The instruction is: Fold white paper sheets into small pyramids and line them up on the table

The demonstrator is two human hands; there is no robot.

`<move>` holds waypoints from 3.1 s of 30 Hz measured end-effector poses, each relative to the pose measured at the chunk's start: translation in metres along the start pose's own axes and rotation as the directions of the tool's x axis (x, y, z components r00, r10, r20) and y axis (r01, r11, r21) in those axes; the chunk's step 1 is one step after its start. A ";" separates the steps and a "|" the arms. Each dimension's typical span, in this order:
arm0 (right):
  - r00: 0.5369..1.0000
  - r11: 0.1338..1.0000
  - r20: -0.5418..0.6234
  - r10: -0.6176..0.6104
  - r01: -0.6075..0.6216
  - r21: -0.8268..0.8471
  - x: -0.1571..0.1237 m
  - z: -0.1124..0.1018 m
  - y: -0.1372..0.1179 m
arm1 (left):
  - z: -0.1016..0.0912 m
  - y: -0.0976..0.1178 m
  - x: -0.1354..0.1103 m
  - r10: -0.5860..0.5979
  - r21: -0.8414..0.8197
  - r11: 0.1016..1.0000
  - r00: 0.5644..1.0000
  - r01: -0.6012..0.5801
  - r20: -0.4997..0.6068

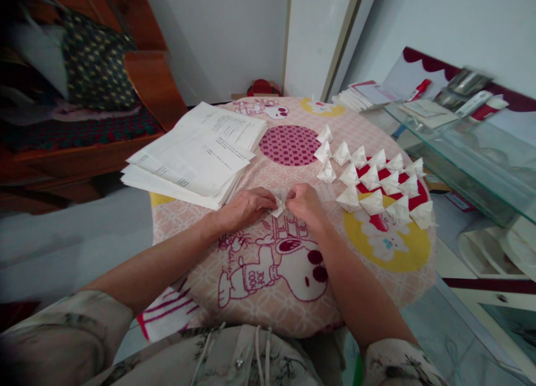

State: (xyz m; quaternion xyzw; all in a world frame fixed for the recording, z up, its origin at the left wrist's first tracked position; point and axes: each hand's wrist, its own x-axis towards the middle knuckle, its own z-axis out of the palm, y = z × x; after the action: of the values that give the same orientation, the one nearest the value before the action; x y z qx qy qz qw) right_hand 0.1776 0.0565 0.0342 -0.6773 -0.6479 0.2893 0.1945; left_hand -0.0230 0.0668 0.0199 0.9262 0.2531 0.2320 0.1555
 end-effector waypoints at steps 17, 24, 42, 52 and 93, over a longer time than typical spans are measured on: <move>0.989 0.990 0.057 -0.136 0.133 0.050 -0.006 -0.002 0.005 | 0.006 -0.010 0.008 -0.280 -0.188 0.945 0.959 0.266 -0.049; 0.966 0.967 0.110 -0.234 0.219 0.129 -0.007 -0.006 0.012 | 0.003 -0.003 0.007 -0.336 -0.356 0.883 0.941 0.305 -0.028; 0.940 0.795 0.218 -0.261 0.082 0.601 -0.018 -0.002 0.006 | -0.006 0.008 0.005 -0.400 -0.640 0.662 0.906 0.389 0.136; 0.949 0.739 0.226 -0.219 0.011 0.673 -0.019 -0.010 0.006 | -0.014 0.008 0.007 -0.465 -0.785 0.438 0.858 0.439 0.220; 0.977 0.695 0.143 -0.158 0.007 0.719 -0.023 0.004 -0.003 | -0.014 0.000 0.006 -0.422 -0.860 0.349 0.882 0.373 0.212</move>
State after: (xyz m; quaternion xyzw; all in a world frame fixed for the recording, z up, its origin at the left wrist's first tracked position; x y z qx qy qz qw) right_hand 0.1735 0.0334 0.0363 -0.4870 -0.5303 0.5734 0.3909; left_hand -0.0249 0.0724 0.0340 0.6132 0.3158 0.3052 0.6566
